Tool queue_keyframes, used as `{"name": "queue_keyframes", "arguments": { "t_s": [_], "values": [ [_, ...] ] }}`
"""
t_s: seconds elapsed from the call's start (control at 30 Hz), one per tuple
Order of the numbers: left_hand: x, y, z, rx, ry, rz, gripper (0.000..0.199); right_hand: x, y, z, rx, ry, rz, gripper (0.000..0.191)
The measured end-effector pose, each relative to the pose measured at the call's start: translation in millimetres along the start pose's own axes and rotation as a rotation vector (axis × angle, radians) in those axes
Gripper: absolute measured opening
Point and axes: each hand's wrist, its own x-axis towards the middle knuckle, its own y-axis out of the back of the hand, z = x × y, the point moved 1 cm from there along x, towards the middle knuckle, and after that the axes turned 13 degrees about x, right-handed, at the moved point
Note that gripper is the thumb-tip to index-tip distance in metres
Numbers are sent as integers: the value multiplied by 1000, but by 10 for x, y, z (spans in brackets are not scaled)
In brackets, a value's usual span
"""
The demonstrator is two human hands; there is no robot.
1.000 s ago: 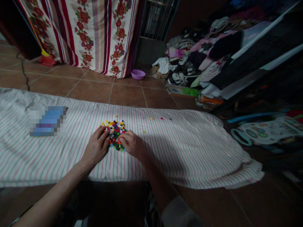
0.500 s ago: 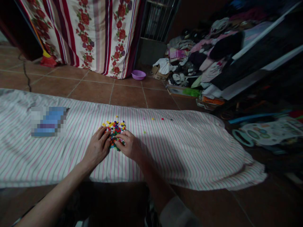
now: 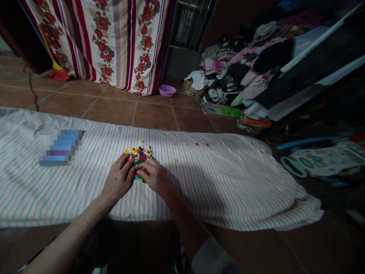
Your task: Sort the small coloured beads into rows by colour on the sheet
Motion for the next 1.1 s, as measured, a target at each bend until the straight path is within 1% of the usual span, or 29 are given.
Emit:
{"name": "queue_keyframes", "arguments": {
  "t_s": [0.17,0.3,0.43,0.63,0.7,0.8,0.97,1.03,1.1],
  "values": [
    [1,2,-1,9,-24,-16,32,-13,-30,-22,-43,22,12,15],
    [5,3,-5,17,-31,-13,35,-7,-20,-66,-60,42,27,15],
    [5,-3,-11,9,-27,-25,36,4,27,-87,-25,53,73,13],
    [-4,0,-30,11,3,-1,38,-14,166,-31,77,-8,134,15],
    [-3,6,-31,16,-5,-5,37,-24,261,34,91,-45,186,17],
    [0,10,-31,16,-11,-4,37,-57,474,193,80,-101,304,17],
    [-6,-1,-45,25,-4,0,38,-226,937,597,34,-216,513,19],
    [-10,-5,-51,32,-3,-7,38,-331,1101,765,1,-271,574,20],
    [-12,-5,-55,42,-5,-9,38,-433,1223,901,-36,-306,602,19]
  ]
}}
